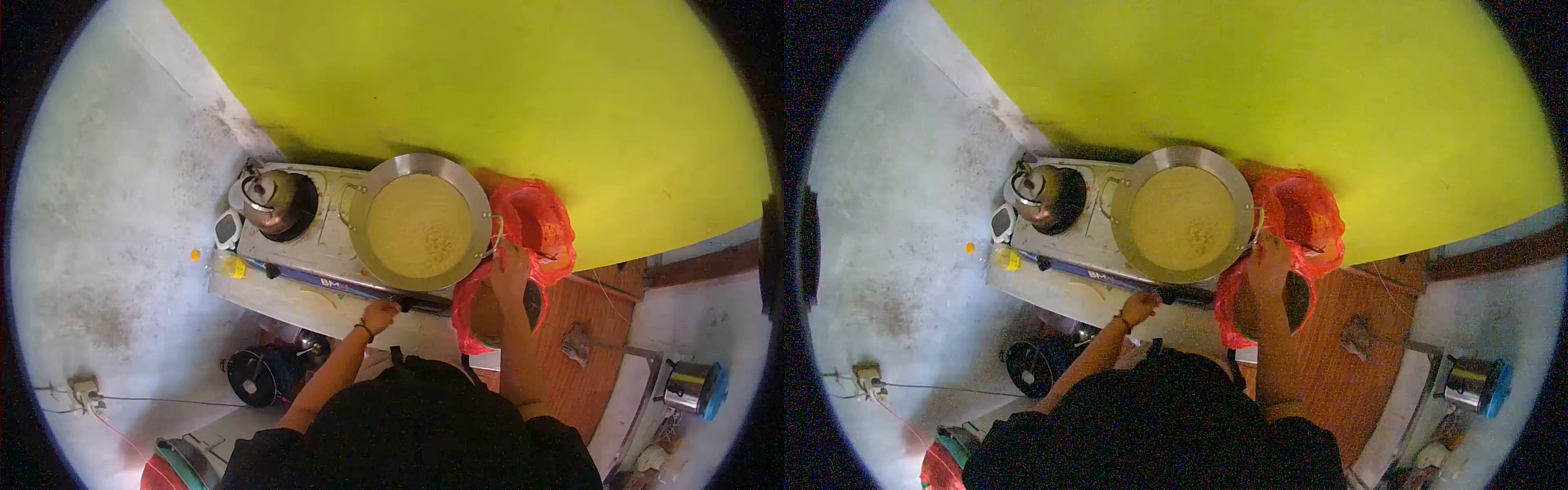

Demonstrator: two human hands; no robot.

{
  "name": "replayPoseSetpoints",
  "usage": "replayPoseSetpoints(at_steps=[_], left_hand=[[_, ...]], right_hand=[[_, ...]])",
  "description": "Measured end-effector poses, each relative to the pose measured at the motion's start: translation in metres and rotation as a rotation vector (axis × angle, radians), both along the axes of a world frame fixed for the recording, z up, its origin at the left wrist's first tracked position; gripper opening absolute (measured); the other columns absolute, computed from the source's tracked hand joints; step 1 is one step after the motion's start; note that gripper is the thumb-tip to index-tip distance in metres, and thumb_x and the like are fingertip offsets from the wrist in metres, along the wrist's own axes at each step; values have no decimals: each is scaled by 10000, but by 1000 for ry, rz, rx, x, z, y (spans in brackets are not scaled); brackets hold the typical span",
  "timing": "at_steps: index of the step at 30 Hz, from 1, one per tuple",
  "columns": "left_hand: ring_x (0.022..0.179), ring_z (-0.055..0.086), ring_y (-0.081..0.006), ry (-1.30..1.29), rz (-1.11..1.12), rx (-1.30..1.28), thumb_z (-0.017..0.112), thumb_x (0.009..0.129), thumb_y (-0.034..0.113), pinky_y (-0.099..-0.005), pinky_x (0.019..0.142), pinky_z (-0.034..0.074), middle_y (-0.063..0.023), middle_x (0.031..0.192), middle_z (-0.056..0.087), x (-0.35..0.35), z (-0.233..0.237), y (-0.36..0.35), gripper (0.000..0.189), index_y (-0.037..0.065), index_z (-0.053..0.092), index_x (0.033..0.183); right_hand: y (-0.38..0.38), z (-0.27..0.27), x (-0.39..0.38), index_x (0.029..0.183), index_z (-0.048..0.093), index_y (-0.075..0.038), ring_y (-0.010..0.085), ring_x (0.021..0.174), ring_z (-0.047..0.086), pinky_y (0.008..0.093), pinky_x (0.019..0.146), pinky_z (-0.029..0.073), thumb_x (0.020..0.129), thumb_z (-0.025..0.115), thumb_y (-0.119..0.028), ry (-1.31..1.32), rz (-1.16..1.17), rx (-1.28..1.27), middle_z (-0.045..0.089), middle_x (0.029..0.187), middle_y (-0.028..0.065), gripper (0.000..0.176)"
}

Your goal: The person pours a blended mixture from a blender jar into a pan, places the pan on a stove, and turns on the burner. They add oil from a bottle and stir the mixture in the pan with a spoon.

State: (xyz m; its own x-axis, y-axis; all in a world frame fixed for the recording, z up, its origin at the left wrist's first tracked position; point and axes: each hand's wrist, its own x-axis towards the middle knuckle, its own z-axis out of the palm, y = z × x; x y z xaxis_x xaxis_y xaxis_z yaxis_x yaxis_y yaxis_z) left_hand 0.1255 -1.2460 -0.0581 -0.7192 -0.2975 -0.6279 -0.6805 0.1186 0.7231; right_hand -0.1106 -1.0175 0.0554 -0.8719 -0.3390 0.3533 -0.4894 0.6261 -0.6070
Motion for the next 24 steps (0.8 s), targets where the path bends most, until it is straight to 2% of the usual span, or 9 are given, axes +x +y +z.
replayPoseSetpoints(at_steps=[1, 4, 7, 10, 13, 16, 20, 24], left_hand=[[676, 629, -164, -11, 80, -61, 672, 811, 275, -302, 616, 503, -82, 843, 685, 5, 1, -12, 307, 35, 666, 1003], [633, 622, -164, 178, 314, -165, 666, 809, 228, -309, 602, 503, -74, 794, 678, 17, -11, -45, 240, 44, 680, 963], [684, 631, -173, 307, 445, -223, 656, 817, 211, -310, 639, 502, -72, 802, 675, 7, -4, -72, 228, 51, 682, 978], [774, 628, -177, 440, 538, -336, 650, 830, 223, -308, 687, 496, -80, 855, 673, -15, 10, -91, 245, 56, 673, 1007], [847, 614, -193, 510, 539, -502, 637, 844, 217, -313, 720, 491, -90, 931, 659, -45, 52, -104, 255, 60, 657, 1044], [859, 607, -216, 500, 531, -649, 616, 859, 209, -326, 719, 496, -93, 980, 645, -77, 72, -123, 258, 63, 644, 1071], [787, 619, -208, 554, 452, -773, 608, 863, 223, -348, 697, 502, -86, 982, 645, -106, 79, -148, 248, 81, 657, 1060], [729, 620, -192, 451, 436, -830, 636, 842, 236, -345, 659, 500, -53, 926, 664, -114, 99, -153, 201, 120, 697, 994]], right_hand=[[-1, 0, 0, 1077, 611, 15, 400, 897, 566, 462, 805, 456, 762, 611, -44, -3, -13, -2, 598, 958, 233, 320], [-6, 6, 1, 1101, 612, -1, 398, 890, 569, 460, 790, 461, 770, 612, -45, -71, -51, 79, 594, 936, 224, 334], [-3, -11, -3, 1092, 624, -13, 393, 868, 573, 461, 756, 466, 781, 612, -59, -52, -53, 16, 592, 912, 214, 314], [-3, -11, -3, 1061, 635, -8, 382, 850, 577, 458, 739, 467, 789, 612, -67, 17, -83, 54, 598, 902, 207, 280], [-4, -10, -4, 1025, 655, -15, 372, 844, 577, 458, 734, 463, 795, 621, -85, 24, -89, -22, 605, 883, 198, 243], [-8, -3, -5, 1001, 665, -24, 367, 838, 578, 452, 733, 463, 801, 633, -119, -3, -131, 46, 609, 861, 191, 223], [-10, -8, -16, 948, 681, -33, 358, 827, 580, 438, 725, 461, 808, 640, -159, -74, -165, 67, 607, 843, 184, 193], [-13, -5, -19, 918, 691, -47, 349, 811, 587, 428, 716, 463, 805, 649, -197, -132, -225, 99, 609, 842, 167, 192]])
